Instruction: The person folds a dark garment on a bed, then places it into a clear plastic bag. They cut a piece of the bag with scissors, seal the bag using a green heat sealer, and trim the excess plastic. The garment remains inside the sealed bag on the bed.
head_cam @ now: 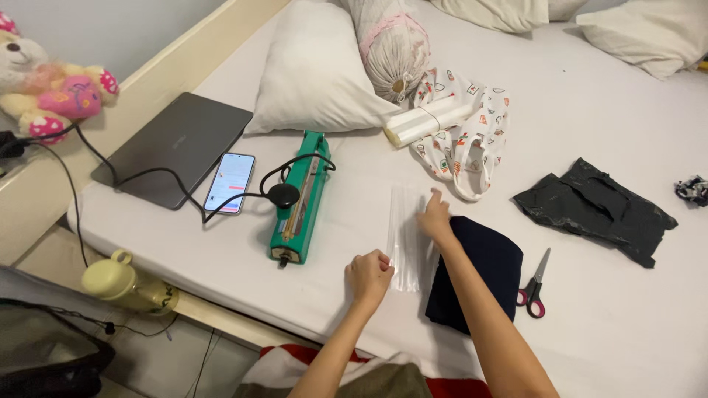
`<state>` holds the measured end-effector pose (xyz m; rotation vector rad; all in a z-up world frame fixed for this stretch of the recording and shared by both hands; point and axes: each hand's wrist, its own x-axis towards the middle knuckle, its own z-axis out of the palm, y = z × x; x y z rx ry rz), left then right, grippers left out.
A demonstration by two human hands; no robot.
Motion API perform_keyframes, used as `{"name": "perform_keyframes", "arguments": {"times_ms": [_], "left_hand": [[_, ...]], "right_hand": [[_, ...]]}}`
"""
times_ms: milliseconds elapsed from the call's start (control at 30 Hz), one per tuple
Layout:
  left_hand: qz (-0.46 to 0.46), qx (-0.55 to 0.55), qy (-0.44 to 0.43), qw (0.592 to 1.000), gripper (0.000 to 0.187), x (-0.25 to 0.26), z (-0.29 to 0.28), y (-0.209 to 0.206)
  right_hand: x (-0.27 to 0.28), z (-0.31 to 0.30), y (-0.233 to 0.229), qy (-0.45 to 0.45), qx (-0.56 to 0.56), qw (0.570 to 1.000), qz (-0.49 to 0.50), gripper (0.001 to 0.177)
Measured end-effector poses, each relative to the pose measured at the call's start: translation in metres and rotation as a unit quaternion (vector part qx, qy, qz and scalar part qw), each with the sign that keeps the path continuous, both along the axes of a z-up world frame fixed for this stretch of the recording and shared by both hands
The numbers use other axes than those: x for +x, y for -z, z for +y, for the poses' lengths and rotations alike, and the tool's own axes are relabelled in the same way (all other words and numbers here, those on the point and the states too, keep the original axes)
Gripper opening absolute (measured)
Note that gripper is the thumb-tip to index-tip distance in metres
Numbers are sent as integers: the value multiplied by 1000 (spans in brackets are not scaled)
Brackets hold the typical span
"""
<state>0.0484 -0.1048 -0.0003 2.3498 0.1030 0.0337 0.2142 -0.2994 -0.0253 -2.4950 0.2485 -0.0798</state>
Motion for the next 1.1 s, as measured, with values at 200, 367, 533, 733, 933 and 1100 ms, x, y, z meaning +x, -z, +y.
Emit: {"name": "perform_keyframes", "arguments": {"times_ms": [200, 367, 533, 733, 933, 1100], "left_hand": [[19, -333, -9, 943, 14, 3, 63, 20], [111, -518, -12, 848, 24, -32, 149, -1], [123, -472, -89, 869, 23, -78, 190, -28], [-165, -221, -98, 956, 45, -106, 148, -90], [-359, -179, 37, 915, 72, -134, 76, -192], [-170, -393, 17, 904, 45, -139, 71, -206]], "right_hand": [[-57, 29, -38, -72, 74, 994, 44, 87], [-91, 74, -79, -130, 376, 915, 71, 66], [-125, 102, -131, -130, 538, 832, 42, 62], [-169, 123, -206, -163, 498, 852, -10, 67], [-214, 141, -276, -160, 511, 844, -11, 66], [-243, 132, -289, -196, 527, 827, 13, 64]]}}
